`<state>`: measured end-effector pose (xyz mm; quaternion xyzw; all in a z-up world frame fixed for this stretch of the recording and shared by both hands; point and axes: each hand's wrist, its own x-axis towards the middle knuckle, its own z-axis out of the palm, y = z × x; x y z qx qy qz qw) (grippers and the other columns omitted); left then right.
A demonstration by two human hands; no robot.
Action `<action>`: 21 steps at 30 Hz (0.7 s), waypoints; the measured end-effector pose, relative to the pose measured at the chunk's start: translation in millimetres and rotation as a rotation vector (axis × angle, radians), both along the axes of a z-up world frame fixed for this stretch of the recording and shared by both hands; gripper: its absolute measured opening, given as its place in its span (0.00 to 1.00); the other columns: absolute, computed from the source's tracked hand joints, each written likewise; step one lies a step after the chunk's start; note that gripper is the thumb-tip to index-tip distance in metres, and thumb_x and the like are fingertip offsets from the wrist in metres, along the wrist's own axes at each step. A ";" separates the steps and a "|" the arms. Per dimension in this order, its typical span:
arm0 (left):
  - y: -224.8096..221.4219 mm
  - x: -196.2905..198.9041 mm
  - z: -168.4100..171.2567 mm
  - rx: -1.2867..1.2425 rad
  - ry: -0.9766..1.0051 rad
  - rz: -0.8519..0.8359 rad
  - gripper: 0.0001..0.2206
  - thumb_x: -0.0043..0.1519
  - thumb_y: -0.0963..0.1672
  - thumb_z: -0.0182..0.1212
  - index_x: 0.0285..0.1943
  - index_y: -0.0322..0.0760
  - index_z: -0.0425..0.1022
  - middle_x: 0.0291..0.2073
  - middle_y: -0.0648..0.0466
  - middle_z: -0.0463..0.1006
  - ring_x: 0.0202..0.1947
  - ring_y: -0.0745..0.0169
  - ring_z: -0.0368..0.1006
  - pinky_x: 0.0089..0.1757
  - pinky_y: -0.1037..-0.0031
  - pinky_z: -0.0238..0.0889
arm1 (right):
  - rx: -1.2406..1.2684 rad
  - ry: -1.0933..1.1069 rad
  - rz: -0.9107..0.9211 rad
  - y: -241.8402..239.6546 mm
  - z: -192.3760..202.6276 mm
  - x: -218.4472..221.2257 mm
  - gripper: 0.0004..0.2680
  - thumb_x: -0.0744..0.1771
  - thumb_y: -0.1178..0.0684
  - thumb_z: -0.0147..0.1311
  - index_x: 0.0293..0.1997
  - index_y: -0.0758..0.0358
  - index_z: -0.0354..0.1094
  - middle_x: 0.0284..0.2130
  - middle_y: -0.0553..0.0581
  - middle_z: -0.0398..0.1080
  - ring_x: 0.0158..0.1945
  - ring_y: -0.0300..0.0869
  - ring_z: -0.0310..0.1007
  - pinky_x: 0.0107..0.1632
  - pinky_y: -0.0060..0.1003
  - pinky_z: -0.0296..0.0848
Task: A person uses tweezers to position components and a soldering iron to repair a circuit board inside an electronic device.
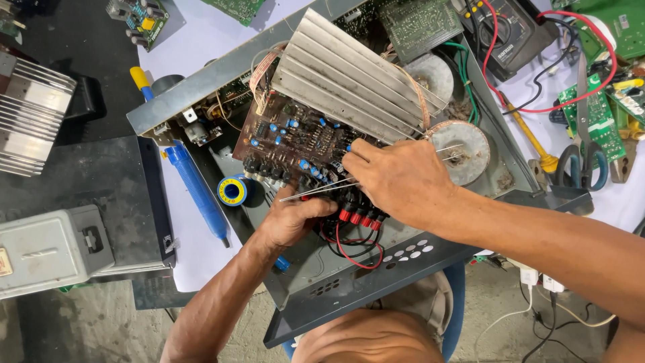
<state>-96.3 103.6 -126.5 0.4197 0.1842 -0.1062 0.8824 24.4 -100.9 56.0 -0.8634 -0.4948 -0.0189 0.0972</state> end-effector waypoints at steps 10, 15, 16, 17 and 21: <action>-3.2 4.5 -10.3 -0.032 -0.056 0.000 0.23 0.46 0.28 0.69 0.51 0.15 0.73 0.33 0.30 0.81 0.36 0.45 0.81 0.41 0.55 0.76 | 0.022 0.080 -0.012 -5.3 0.2 6.1 0.05 0.64 0.61 0.49 0.35 0.56 0.71 0.28 0.48 0.68 0.14 0.41 0.70 0.26 0.35 0.73; -7.3 9.3 10.3 -0.052 -0.096 0.003 0.23 0.45 0.28 0.69 0.52 0.15 0.75 0.35 0.32 0.82 0.38 0.45 0.81 0.42 0.54 0.77 | 0.021 0.145 -0.059 -5.7 2.5 5.9 0.03 0.65 0.57 0.51 0.37 0.55 0.70 0.32 0.50 0.70 0.15 0.44 0.72 0.27 0.39 0.73; -6.1 7.7 4.2 -0.052 -0.096 0.001 0.23 0.45 0.28 0.69 0.52 0.15 0.75 0.35 0.32 0.82 0.38 0.45 0.81 0.42 0.54 0.77 | 0.022 0.145 -0.061 -8.0 4.5 5.5 0.03 0.65 0.57 0.51 0.37 0.55 0.70 0.32 0.50 0.70 0.15 0.44 0.72 0.27 0.39 0.73; -4.8 6.4 -1.8 -0.009 -0.057 -0.005 0.24 0.45 0.28 0.70 0.54 0.15 0.75 0.35 0.32 0.82 0.37 0.46 0.80 0.41 0.55 0.77 | 0.057 0.208 -0.088 -10.0 6.7 5.2 0.03 0.66 0.53 0.54 0.41 0.56 0.71 0.35 0.51 0.71 0.20 0.47 0.75 0.27 0.41 0.74; -10.5 19.3 80.8 0.122 0.137 -0.071 0.27 0.46 0.34 0.70 0.56 0.29 0.67 0.41 0.45 0.80 0.40 0.52 0.77 0.48 0.59 0.72 | 0.083 0.315 -0.169 -21.7 23.7 0.9 0.07 0.68 0.44 0.58 0.44 0.52 0.71 0.39 0.44 0.71 0.25 0.51 0.72 0.22 0.54 0.68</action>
